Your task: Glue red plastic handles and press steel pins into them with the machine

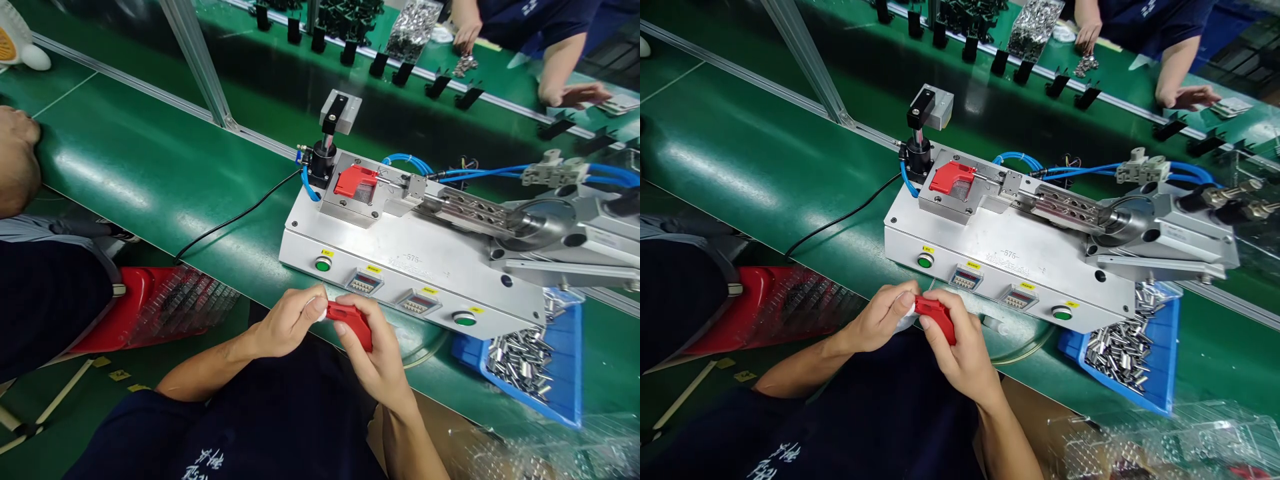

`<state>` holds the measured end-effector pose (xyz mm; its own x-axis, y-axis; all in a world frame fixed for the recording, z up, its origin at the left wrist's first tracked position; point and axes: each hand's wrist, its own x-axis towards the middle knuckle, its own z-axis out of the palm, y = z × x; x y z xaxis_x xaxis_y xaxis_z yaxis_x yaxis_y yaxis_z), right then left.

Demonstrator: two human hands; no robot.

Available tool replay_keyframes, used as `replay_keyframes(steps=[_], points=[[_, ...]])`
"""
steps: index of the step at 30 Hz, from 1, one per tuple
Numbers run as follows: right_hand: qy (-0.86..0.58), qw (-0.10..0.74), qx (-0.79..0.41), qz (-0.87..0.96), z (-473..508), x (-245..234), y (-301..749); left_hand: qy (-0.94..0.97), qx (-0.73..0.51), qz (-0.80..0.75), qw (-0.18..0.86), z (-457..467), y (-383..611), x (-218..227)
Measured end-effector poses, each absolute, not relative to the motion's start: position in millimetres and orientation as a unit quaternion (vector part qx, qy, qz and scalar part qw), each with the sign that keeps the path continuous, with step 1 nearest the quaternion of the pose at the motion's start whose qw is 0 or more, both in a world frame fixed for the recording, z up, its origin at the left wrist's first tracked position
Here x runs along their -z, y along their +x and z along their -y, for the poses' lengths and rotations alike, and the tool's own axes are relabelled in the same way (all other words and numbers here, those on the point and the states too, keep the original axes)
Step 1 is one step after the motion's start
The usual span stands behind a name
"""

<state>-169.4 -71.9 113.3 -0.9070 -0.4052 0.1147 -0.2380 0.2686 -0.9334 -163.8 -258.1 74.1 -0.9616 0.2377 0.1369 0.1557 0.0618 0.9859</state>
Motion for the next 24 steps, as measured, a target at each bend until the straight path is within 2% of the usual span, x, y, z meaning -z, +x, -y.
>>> replay_keyframes(steps=[2,4,6,10,12,14,18,21,24], points=[[-0.236,0.073,0.550,-0.798,71,-114,-170,0.123,-0.695,-0.701,0.101,260,-165,-75],[-0.234,0.071,0.546,-0.801,72,-114,-170,0.105,-0.691,-0.708,0.100,258,-165,-73],[-0.187,0.078,0.572,-0.795,75,-112,-168,0.103,-0.653,-0.751,0.008,255,-164,-69],[-0.094,0.168,0.669,-0.718,83,-108,-162,0.146,-0.512,-0.811,-0.243,248,-165,-61],[-0.097,0.169,0.676,-0.710,85,-106,-160,0.147,-0.495,-0.813,-0.268,248,-165,-60],[-0.136,0.114,0.637,-0.750,85,-105,-160,0.116,-0.555,-0.799,-0.198,249,-165,-62],[-0.273,0.013,0.521,-0.809,81,-104,-164,0.024,-0.729,-0.681,0.066,255,-167,-69],[-0.366,0.002,0.456,-0.812,72,-106,-170,0.009,-0.798,-0.557,0.229,262,-169,-72],[-0.434,0.048,0.422,-0.794,60,-115,-178,0.022,-0.805,-0.482,0.345,266,-166,-72]])
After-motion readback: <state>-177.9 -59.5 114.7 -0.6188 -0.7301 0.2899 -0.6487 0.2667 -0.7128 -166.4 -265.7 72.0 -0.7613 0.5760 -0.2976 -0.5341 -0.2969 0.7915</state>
